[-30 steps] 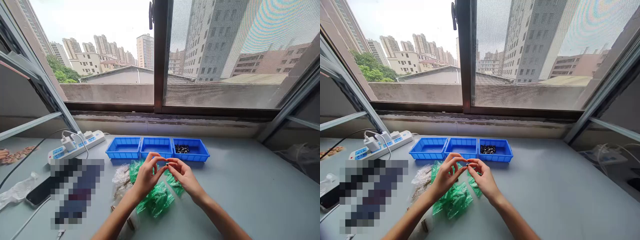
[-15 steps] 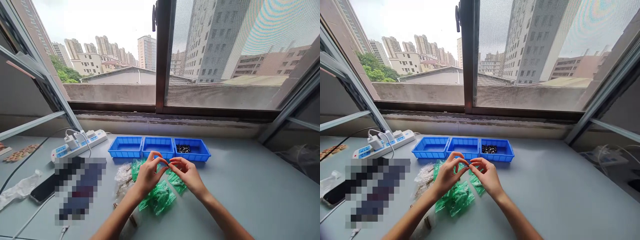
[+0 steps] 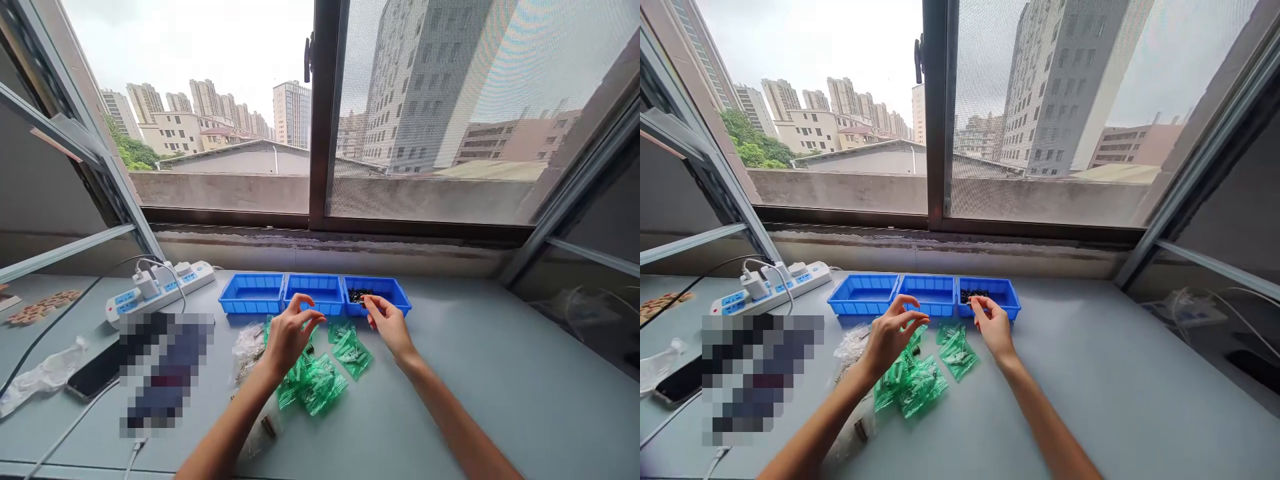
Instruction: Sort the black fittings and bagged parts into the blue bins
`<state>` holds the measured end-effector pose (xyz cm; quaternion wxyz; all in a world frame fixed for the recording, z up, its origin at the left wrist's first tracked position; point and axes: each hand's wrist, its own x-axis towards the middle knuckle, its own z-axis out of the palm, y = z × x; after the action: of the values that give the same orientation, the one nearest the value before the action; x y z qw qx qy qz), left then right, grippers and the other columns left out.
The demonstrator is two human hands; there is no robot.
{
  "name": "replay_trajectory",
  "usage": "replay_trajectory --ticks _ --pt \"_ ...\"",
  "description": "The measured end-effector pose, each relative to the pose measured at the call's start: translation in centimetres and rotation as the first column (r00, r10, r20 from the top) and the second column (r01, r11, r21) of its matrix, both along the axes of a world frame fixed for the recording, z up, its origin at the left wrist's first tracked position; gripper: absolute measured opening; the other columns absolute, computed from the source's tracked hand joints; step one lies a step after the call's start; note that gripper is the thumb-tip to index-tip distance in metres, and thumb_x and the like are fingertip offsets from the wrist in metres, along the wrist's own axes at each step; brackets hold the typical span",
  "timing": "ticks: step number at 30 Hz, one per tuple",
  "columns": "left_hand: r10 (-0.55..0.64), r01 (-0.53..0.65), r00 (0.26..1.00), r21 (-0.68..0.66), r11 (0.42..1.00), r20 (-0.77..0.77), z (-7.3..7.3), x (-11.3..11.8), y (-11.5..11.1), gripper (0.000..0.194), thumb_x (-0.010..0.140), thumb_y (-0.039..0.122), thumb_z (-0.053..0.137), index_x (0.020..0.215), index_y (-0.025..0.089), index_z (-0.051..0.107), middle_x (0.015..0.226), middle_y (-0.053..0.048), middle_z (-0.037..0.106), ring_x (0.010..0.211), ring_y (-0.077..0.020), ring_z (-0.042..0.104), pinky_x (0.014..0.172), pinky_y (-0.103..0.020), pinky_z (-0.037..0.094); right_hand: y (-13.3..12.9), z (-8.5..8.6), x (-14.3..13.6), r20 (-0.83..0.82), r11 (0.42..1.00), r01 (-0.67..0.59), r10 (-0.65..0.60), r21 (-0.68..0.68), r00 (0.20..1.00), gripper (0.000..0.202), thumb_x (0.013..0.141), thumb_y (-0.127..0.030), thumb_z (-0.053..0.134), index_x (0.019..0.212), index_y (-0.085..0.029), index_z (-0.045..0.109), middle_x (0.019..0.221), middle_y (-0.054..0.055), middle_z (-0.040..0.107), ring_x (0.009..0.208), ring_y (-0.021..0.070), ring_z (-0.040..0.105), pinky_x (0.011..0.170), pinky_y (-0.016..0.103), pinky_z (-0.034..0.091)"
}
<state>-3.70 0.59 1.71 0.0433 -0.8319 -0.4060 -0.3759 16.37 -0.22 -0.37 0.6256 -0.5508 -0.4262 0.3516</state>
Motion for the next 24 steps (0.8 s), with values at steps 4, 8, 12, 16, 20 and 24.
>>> replay_trajectory --ticks 4,8,12,16,20,24 --pt "0.023 -0.023 0.999 0.015 1.000 -0.023 -0.1 -0.1 0.2 0.021 0.084 0.034 0.055 0.074 0.022 0.070 0.093 -0.002 0.060 0.064 -0.0078 0.056 0.046 -0.016 0.035 0.2 0.2 0.9 0.029 0.996 0.083 -0.084 0.035 0.996 0.056 0.050 -0.070 0.066 0.070 -0.017 0.064 0.049 -0.003 0.052 0.041 0.0098 0.043 0.039 0.025 0.037" --pt "0.022 -0.022 1.000 0.010 1.000 -0.019 -0.2 -0.2 0.4 0.028 0.083 0.038 0.056 0.066 0.020 0.068 0.091 -0.003 0.060 0.062 -0.0083 0.056 0.045 -0.016 0.035 0.3 0.1 1.6 0.063 0.992 0.125 -0.126 0.030 0.990 0.055 0.050 -0.068 0.067 0.072 -0.017 0.064 0.058 0.001 0.059 0.044 0.0109 0.047 0.038 0.025 0.039" --pt "0.017 -0.017 1.000 0.011 1.000 -0.017 0.0 -0.1 0.1 0.032 0.080 0.042 0.057 0.061 0.017 0.066 0.090 -0.003 0.060 0.060 -0.0080 0.056 0.045 -0.017 0.036 0.3 0.1 1.9 0.074 0.991 0.130 -0.131 0.019 0.989 0.056 0.049 -0.064 0.070 0.079 -0.016 0.065 0.069 0.004 0.064 0.049 0.0126 0.052 0.038 0.025 0.042" --pt "-0.077 0.077 0.997 0.095 0.993 -0.004 0.8 0.4 -1.2 0.033 0.083 0.041 0.055 0.062 0.017 0.065 0.089 -0.002 0.060 0.054 -0.0058 0.054 0.049 -0.018 0.040 0.2 0.4 1.4 0.097 0.991 0.128 -0.130 0.029 0.987 0.054 0.051 -0.061 0.069 0.080 -0.015 0.066 0.072 0.006 0.067 0.048 0.0134 0.054 0.037 0.025 0.043" --pt "-0.297 0.280 0.955 0.260 0.924 0.026 1.2 1.0 -3.0 0.037 0.090 0.035 0.044 0.062 0.018 0.061 0.082 -0.001 0.059 0.048 -0.0038 0.048 0.048 -0.018 0.040 -0.2 -0.1 0.2 0.212 0.997 0.077 -0.081 0.030 0.974 0.042 0.063 -0.056 0.065 0.081 -0.018 0.068 0.073 0.005 0.068 0.046 0.0135 0.055 0.034 0.023 0.041" --pt "-0.328 0.341 0.940 0.232 0.911 -0.096 1.7 1.1 -3.9 0.038 0.091 0.036 0.042 0.063 0.017 0.059 0.084 -0.002 0.062 0.047 -0.0048 0.048 0.048 -0.020 0.041 -0.8 -0.5 -0.3 0.420 0.991 0.069 -0.113 0.118 0.900 0.029 0.071 -0.048 0.062 0.080 -0.021 0.070 0.067 0.002 0.067 0.044 0.0122 0.054 0.044 0.025 0.046"
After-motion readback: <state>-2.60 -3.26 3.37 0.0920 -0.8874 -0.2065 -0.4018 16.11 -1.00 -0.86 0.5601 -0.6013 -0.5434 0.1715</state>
